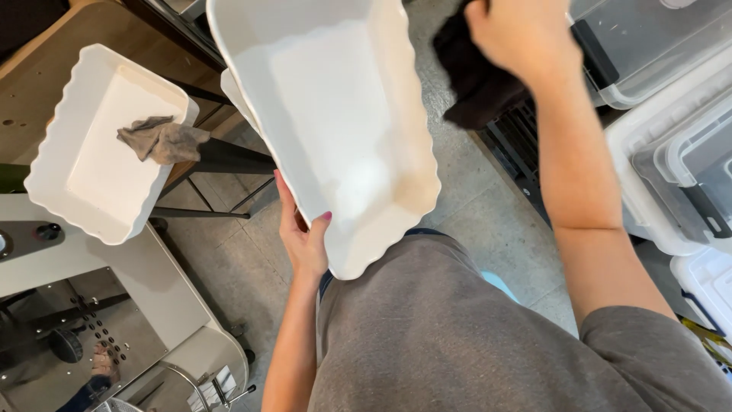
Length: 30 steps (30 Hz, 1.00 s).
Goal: Cleaning white plastic trays using a cloth and stacking them
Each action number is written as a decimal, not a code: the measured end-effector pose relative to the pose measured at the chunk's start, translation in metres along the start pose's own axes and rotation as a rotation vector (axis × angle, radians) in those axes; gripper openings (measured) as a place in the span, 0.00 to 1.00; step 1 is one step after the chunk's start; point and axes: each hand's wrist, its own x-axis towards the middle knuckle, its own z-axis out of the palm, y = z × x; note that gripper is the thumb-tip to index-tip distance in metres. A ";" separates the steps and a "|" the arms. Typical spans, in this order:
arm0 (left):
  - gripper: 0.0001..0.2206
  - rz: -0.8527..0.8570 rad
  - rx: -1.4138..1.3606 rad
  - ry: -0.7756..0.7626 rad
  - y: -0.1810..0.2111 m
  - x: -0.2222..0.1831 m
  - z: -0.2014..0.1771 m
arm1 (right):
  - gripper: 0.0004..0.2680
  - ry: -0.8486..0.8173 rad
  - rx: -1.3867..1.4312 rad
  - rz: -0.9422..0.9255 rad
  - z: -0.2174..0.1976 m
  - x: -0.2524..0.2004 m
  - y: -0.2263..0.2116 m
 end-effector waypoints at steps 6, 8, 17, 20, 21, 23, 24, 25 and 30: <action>0.43 0.166 0.008 -0.106 -0.013 -0.010 0.009 | 0.17 0.644 0.438 -0.413 0.074 0.021 -0.097; 0.43 0.166 -0.001 -0.087 -0.010 -0.014 0.010 | 0.19 0.580 0.302 -0.372 0.105 0.023 -0.105; 0.39 0.359 0.217 -0.023 -0.041 -0.008 -0.007 | 0.17 -0.115 0.451 -0.063 0.111 -0.017 -0.121; 0.43 0.338 0.147 0.028 -0.053 0.010 -0.010 | 0.12 -0.522 0.274 -0.147 0.152 -0.059 -0.092; 0.45 0.363 0.085 0.048 -0.058 0.017 -0.012 | 0.16 -0.749 0.151 -0.262 0.172 -0.072 -0.078; 0.45 0.373 0.076 0.066 -0.055 0.023 -0.018 | 0.16 -0.847 0.175 -0.237 0.153 -0.088 -0.046; 0.44 0.380 0.065 0.077 -0.054 0.026 -0.020 | 0.17 -0.947 0.200 -0.203 0.143 -0.096 -0.029; 0.44 0.379 0.063 0.079 -0.051 0.029 -0.025 | 0.17 -0.948 0.197 -0.204 0.115 -0.101 -0.023; 0.44 0.416 0.058 0.088 -0.028 0.038 -0.043 | 0.11 0.415 0.082 -0.048 0.142 -0.130 0.083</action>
